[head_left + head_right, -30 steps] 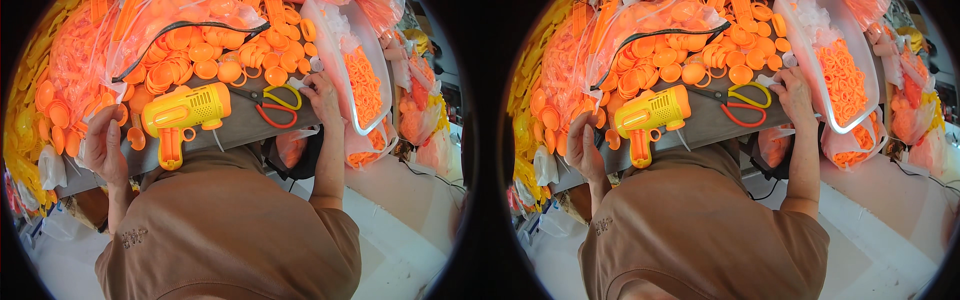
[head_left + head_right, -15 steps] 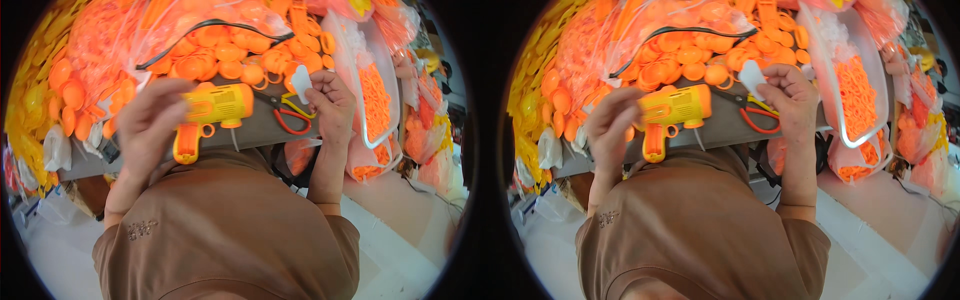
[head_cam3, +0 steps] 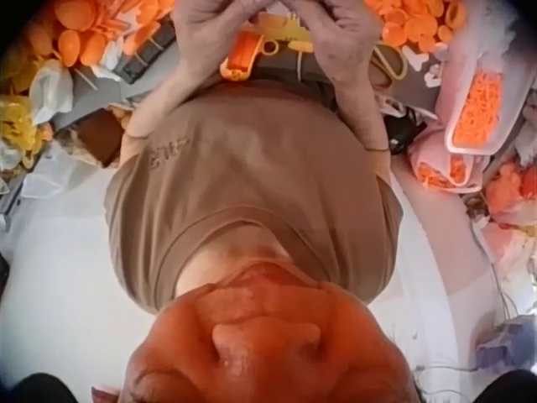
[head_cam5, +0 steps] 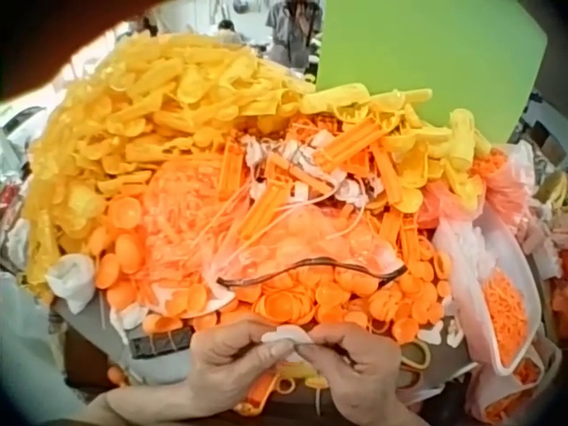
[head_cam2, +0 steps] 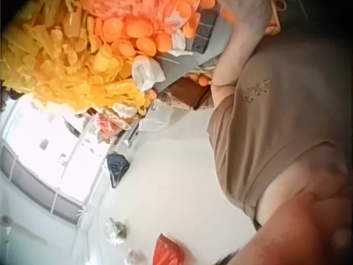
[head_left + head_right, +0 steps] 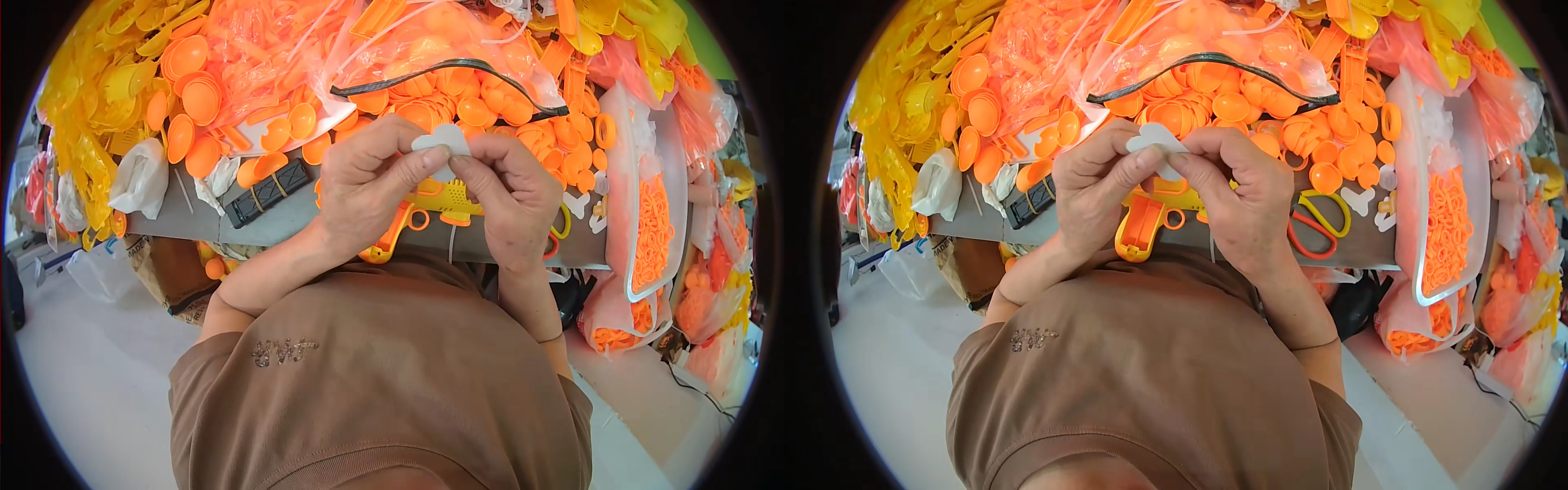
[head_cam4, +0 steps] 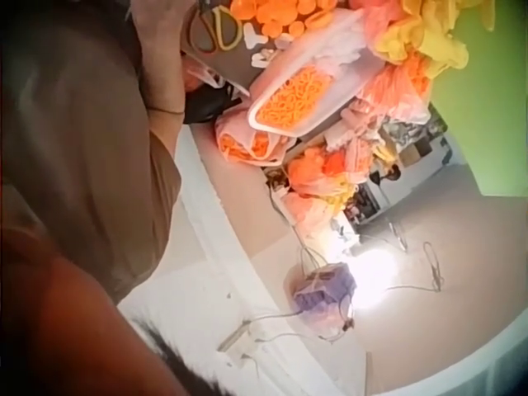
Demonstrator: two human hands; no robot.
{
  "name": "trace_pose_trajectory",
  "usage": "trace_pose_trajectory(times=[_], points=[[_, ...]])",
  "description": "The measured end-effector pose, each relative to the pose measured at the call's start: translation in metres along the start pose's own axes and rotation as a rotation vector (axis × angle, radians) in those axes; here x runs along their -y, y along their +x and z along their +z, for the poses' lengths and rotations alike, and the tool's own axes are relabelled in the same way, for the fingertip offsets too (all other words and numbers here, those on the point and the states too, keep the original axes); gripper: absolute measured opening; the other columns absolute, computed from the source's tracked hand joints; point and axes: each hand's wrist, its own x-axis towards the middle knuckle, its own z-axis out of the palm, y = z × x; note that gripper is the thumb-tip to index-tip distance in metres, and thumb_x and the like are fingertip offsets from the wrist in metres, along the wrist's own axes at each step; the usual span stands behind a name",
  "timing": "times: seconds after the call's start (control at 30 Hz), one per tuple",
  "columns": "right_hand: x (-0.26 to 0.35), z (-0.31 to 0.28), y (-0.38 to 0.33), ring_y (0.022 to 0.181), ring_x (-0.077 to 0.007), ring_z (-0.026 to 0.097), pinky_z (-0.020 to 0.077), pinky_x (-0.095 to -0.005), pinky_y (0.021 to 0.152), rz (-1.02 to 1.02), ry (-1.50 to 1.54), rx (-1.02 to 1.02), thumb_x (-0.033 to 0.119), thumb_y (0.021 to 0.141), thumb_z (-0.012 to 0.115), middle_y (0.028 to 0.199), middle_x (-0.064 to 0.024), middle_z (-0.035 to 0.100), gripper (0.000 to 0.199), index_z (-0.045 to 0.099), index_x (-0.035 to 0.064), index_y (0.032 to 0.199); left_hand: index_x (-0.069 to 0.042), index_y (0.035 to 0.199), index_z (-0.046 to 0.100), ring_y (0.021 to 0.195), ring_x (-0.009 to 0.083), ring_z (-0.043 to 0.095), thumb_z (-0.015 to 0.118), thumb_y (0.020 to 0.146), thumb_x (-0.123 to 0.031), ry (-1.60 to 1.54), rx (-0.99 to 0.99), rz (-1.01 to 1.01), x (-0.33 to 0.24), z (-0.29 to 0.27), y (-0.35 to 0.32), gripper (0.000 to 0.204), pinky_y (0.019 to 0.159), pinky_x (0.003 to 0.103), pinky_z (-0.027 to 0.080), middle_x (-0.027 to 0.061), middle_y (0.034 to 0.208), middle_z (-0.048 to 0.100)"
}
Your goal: Assembling components of toy bubble guns at a workstation.
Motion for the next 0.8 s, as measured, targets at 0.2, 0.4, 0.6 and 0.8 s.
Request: trace_pose_trajectory(times=[0.2, 0.4, 0.6, 0.8], points=[[-0.018, -0.010, 0.005, 0.073, -0.0159, 0.059, 0.0478, -0.0238, 0.062, -0.665, -0.541, -0.174, -0.012, 0.078, 0.059, 0.089, -0.0136, 0.063, 0.017, 0.054, -0.0021, 0.092, 0.003, 0.095, 0.053, 0.071, 0.0160, 0.064, 0.055, 0.089, -0.004, -0.275, -0.079, -0.276, -0.021, -0.013, 0.006, 0.010, 0.061, 0.026, 0.053, 0.0152, 0.090, 0.064], [-0.016, -0.014, 0.003, 0.082, -0.0282, 0.062, 0.0510, -0.0292, 0.066, -0.813, -0.635, -0.102, -0.015, 0.072, 0.060, 0.099, -0.0187, 0.060, 0.027, 0.054, 0.0003, 0.093, 0.002, 0.104, 0.045, 0.061, 0.0210, 0.063, 0.051, 0.091, -0.010, -0.530, -0.017, -0.443, -0.027, -0.015, 0.004, 0.019, 0.059, 0.032, 0.057, 0.0164, 0.083, 0.062], [-0.019, -0.012, 0.004, 0.087, -0.0291, 0.061, 0.0508, -0.0317, 0.066, -0.864, -0.622, -0.075, -0.015, 0.071, 0.060, 0.103, -0.0186, 0.058, 0.028, 0.055, 0.0012, 0.094, 0.000, 0.101, 0.051, 0.046, 0.0127, 0.047, 0.050, 0.092, -0.017, -0.574, 0.085, -0.677, -0.037, -0.012, 0.003, 0.019, 0.038, 0.023, 0.039, 0.0083, 0.066, 0.053], [-0.018, -0.004, 0.004, 0.086, -0.0273, 0.060, 0.0501, -0.0318, 0.071, -0.809, -0.550, -0.049, -0.017, 0.070, 0.059, 0.103, -0.0181, 0.058, 0.032, 0.056, 0.0001, 0.097, -0.001, 0.091, 0.054, 0.042, 0.0037, 0.030, 0.054, 0.092, -0.016, -0.360, 0.121, -0.657, -0.034, -0.013, 0.000, 0.015, 0.037, 0.019, 0.021, -0.0001, 0.059, 0.046]])
